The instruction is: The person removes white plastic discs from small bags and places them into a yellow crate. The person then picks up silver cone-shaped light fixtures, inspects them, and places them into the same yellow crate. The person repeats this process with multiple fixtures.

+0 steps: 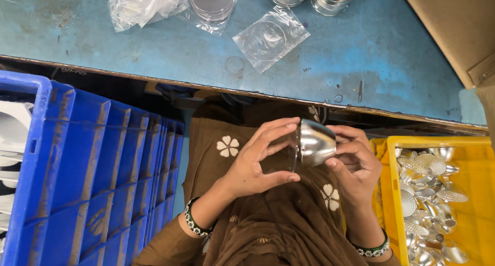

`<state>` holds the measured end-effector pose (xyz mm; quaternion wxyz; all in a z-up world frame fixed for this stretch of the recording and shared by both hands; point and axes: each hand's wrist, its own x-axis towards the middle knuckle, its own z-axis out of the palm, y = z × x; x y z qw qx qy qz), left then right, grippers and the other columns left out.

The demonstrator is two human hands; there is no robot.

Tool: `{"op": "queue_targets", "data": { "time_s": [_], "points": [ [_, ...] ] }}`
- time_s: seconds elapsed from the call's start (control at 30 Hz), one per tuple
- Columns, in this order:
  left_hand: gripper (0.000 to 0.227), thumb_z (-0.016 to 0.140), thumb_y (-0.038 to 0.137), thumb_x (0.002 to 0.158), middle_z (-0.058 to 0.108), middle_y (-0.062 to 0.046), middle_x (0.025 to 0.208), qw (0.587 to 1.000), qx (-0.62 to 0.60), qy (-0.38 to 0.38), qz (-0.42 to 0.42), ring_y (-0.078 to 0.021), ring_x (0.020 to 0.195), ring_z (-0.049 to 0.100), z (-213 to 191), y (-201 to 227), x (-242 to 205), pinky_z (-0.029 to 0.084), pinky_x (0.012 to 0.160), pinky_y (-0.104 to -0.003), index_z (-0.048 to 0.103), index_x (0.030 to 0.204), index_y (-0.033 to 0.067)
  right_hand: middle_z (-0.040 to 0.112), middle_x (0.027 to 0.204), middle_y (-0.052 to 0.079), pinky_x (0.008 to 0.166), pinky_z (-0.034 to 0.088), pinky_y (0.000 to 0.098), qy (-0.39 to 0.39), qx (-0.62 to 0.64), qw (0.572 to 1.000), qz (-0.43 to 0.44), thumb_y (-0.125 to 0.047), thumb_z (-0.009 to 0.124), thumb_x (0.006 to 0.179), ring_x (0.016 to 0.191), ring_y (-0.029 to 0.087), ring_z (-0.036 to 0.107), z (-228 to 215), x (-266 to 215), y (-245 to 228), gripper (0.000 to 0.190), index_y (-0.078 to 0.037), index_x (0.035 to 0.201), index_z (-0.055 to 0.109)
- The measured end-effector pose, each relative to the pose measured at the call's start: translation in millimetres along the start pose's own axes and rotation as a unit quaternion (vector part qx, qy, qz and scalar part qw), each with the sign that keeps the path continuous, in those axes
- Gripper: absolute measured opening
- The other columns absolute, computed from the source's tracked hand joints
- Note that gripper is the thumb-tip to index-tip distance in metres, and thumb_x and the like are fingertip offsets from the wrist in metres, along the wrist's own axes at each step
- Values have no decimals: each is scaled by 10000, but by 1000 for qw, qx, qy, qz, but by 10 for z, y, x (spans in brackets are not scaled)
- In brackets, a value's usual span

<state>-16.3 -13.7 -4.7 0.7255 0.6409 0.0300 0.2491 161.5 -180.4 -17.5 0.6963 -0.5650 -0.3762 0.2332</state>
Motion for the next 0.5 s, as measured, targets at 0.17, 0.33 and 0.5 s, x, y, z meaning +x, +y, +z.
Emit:
{"op": "queue_targets", "data": {
  "time_s": [0.17,0.33,0.5],
  "points": [
    [793,866,114,878,346,-124,1667,1000,12,-3,-3,-305,1559,438,8,19,34,473,1247,-481,456,1557,119,565,1426,182,1087,549,376,-4,0,1000,4,-124,793,933,1310,280,630,3,0,10,213,15,1032,666],
    [788,866,104,875,335,-124,1663,1000,5,1,-5,-311,1563,431,19,7,42,457,1236,-487,466,1554,115,571,1429,183,1088,554,371,-9,-6,1000,-3,-149,791,938,1316,279,634,5,-2,2,217,14,1020,675],
    [799,868,102,875,318,-117,1660,1000,0,4,0,-314,1568,422,32,-20,44,456,1237,-495,458,1560,116,582,1425,186,1098,555,363,-13,-27,1000,-11,-149,795,936,1311,277,639,3,0,17,215,14,1012,678]
  ]
}}
